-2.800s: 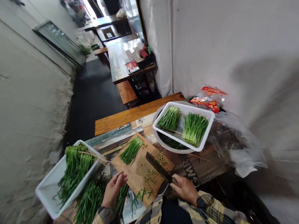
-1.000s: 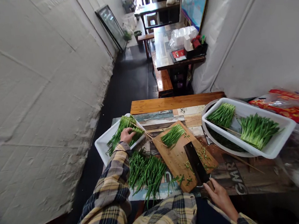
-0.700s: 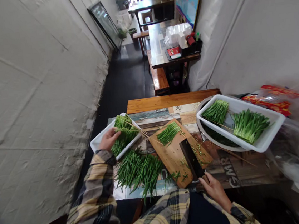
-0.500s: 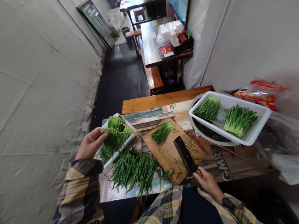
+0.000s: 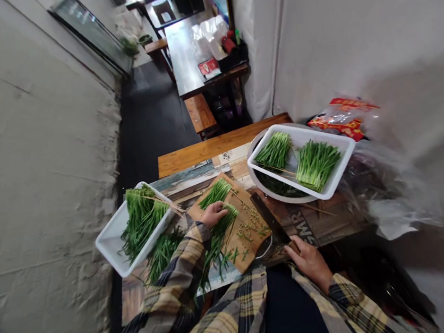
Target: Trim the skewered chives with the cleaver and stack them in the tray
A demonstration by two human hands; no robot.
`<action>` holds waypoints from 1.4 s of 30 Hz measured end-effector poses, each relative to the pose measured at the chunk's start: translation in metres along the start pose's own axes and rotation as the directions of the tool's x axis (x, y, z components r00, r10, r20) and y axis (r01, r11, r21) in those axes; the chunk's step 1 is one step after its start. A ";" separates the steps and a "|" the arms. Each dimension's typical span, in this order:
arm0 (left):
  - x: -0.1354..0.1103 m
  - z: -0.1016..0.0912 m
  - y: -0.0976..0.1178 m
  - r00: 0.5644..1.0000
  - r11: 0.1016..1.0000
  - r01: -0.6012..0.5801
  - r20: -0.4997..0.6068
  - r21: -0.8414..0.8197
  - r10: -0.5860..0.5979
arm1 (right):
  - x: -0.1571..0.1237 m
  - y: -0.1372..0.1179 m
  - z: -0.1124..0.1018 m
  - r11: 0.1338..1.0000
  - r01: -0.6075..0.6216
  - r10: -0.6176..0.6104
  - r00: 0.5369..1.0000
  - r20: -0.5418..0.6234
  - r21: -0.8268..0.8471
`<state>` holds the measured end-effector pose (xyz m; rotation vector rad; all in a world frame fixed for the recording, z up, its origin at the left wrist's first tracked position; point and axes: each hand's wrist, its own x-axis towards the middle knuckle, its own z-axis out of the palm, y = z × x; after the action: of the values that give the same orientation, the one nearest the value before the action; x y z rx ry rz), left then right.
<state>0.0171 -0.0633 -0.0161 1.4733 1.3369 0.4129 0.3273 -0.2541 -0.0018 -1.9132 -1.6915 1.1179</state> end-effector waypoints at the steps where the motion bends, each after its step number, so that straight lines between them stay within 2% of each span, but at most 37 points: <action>1: 0.012 0.010 -0.002 1.000 1.000 -0.001 -0.004 0.031 0.001 | -0.001 0.003 -0.004 1.000 -0.002 0.002 1.000 -0.012 -0.010; 6: 0.056 0.043 -0.001 0.999 0.991 -0.002 -0.032 0.134 0.007 | 0.005 0.009 -0.015 1.000 -0.003 0.003 1.000 0.007 -0.020; 10: 0.064 0.054 -0.002 0.994 0.972 0.023 -0.110 0.235 0.003 | 0.018 0.003 -0.024 0.999 0.001 0.000 0.999 0.044 -0.032; 13: 0.056 0.056 -0.004 0.981 0.954 0.042 -0.194 0.298 0.017 | 0.029 -0.002 -0.028 0.998 0.022 -0.018 0.998 0.060 -0.057; 16: 0.036 0.061 -0.004 0.956 0.902 0.042 -0.279 0.429 0.088 | 0.041 -0.005 -0.030 0.994 0.049 -0.041 0.996 0.079 -0.100; 18: 0.022 0.070 -0.004 0.955 0.838 0.016 -0.257 0.546 0.150 | 0.049 -0.008 -0.028 0.989 0.066 -0.054 0.995 0.089 -0.134; 20: 0.010 0.083 -0.003 0.969 0.768 -0.005 -0.187 0.641 0.162 | 0.058 -0.011 -0.027 0.984 0.080 -0.066 0.994 0.092 -0.161; 22: 0.002 0.095 -0.004 0.983 0.706 0.007 -0.136 0.708 0.127 | 0.066 -0.015 -0.025 0.980 0.092 -0.076 0.993 0.094 -0.179; 25: -0.001 0.107 -0.009 0.991 0.658 0.046 -0.119 0.752 0.067 | 0.074 -0.020 -0.022 0.975 0.114 -0.094 0.990 0.109 -0.191; 31: 0.001 0.111 -0.019 0.990 0.648 0.042 -0.119 0.761 0.075 | 0.083 -0.026 -0.020 0.967 0.151 -0.126 0.983 0.131 -0.207; 42: 0.000 0.109 -0.017 0.993 0.680 0.050 -0.109 0.731 0.045 | 0.089 -0.042 -0.019 0.952 0.172 -0.139 0.980 0.145 -0.252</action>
<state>0.0961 -0.1161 -0.0722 2.1310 1.7098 -0.0841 0.3114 -0.1556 0.0109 -1.8501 -2.1143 1.0136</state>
